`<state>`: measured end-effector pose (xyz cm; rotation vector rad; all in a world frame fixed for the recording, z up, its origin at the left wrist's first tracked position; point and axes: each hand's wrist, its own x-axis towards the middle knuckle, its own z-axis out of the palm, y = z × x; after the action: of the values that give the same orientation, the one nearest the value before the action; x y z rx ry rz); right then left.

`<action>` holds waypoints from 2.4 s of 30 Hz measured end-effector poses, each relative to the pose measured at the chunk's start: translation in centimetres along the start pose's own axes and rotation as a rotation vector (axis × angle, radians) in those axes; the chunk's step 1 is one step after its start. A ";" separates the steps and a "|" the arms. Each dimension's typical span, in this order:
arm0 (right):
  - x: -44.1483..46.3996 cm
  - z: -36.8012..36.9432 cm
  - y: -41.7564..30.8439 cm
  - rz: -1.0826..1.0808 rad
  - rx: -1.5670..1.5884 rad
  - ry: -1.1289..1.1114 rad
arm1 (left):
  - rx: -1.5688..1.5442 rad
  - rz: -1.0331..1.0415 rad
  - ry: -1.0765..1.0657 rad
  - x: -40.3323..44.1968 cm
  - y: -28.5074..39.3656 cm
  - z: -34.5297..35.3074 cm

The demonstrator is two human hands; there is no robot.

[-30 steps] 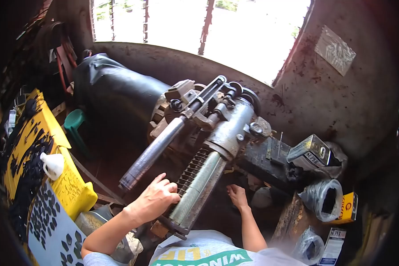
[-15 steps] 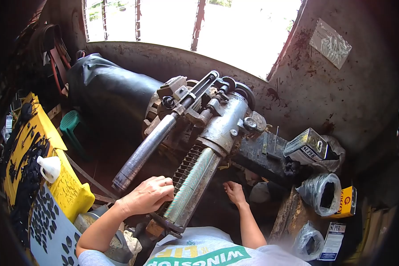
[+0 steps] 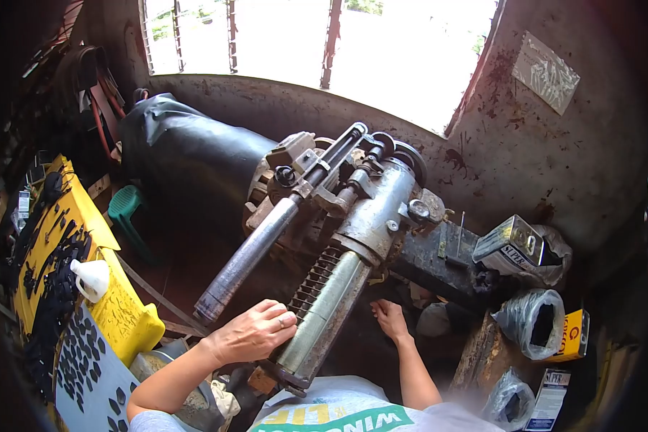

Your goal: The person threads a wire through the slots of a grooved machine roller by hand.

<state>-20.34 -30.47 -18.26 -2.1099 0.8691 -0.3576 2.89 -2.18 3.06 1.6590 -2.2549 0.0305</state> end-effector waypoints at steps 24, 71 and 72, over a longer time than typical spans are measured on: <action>-0.7 -1.8 -3.9 -0.182 0.006 0.169 | -0.524 -0.446 0.213 -0.8 0.9 1.9; -4.5 -4.3 -24.1 -0.805 0.172 0.232 | -0.418 -0.676 0.349 -0.2 3.6 2.8; -4.5 -4.2 -24.2 -0.801 0.172 0.232 | -0.434 -0.694 0.361 -0.1 3.7 3.0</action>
<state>-14.58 -19.21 3.26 -2.1951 0.0585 -1.0616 -1.28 -1.54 0.83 1.8948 -1.2350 -0.2816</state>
